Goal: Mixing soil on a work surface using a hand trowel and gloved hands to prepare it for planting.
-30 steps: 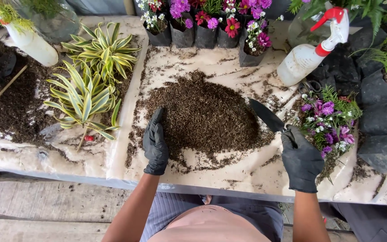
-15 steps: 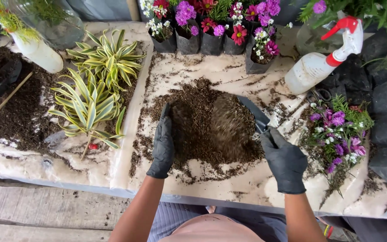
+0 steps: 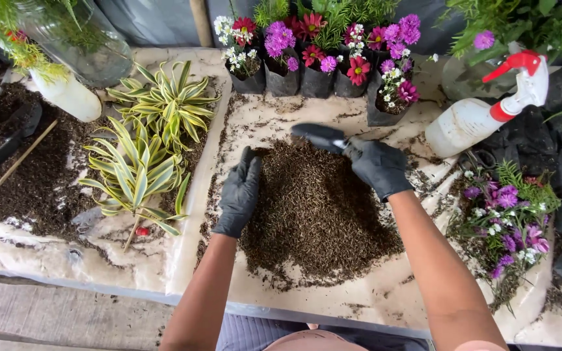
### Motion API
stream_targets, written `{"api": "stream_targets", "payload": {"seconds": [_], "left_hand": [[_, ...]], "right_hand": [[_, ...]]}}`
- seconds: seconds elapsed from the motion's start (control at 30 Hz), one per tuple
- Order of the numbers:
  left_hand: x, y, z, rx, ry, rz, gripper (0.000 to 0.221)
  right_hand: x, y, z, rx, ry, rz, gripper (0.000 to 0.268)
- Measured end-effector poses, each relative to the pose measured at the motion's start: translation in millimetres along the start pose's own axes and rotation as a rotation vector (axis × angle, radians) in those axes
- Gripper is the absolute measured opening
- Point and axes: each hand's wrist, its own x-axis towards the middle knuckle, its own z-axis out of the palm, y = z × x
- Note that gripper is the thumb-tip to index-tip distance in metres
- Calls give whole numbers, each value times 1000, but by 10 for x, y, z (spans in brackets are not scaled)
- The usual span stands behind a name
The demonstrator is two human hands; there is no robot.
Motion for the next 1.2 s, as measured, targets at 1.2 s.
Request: {"api": "stream_targets", "payload": {"seconds": [1.2], "left_hand": [[-1318,-70,9,-75,73,236,68]], "right_hand": [[-2052,113,-256,-28,428,-74,42]]}}
